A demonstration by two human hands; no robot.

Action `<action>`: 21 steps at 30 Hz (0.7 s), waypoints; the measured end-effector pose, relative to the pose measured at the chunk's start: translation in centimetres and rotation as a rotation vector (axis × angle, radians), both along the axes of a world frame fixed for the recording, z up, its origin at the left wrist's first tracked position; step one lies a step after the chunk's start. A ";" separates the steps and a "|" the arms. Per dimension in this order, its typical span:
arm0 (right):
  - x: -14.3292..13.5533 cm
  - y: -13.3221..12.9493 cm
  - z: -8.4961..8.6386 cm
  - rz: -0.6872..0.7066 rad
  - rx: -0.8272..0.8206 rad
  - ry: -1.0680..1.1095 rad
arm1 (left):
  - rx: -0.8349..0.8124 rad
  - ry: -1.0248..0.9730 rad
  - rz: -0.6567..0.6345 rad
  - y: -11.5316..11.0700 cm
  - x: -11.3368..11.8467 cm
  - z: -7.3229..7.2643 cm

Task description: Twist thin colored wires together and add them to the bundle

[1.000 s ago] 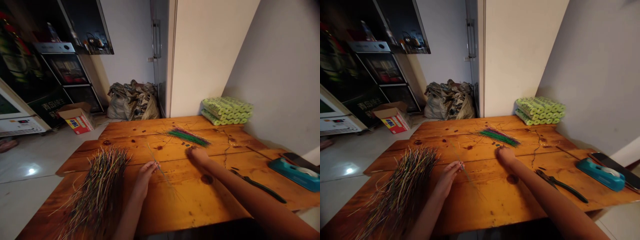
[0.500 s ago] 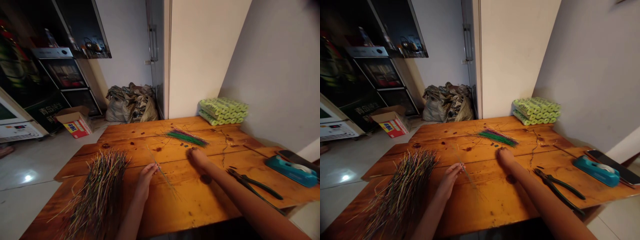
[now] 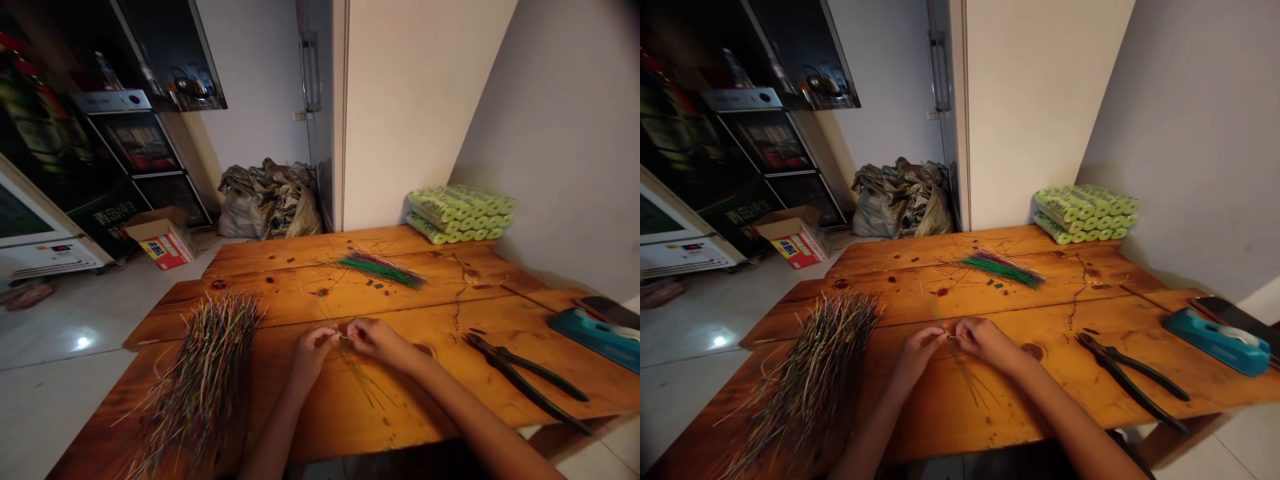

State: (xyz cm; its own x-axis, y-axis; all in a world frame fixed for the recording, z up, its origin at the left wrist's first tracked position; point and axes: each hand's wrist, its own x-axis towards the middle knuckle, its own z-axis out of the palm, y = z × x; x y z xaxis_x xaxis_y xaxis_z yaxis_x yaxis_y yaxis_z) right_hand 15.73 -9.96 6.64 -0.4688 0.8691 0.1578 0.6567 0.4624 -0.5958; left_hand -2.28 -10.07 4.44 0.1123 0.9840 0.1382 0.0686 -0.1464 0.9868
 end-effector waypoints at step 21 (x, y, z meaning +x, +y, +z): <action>-3.2 -0.5 -4.1 -0.243 -0.653 1.198 | -0.149 -0.233 0.169 -1.4 2.3 -1.6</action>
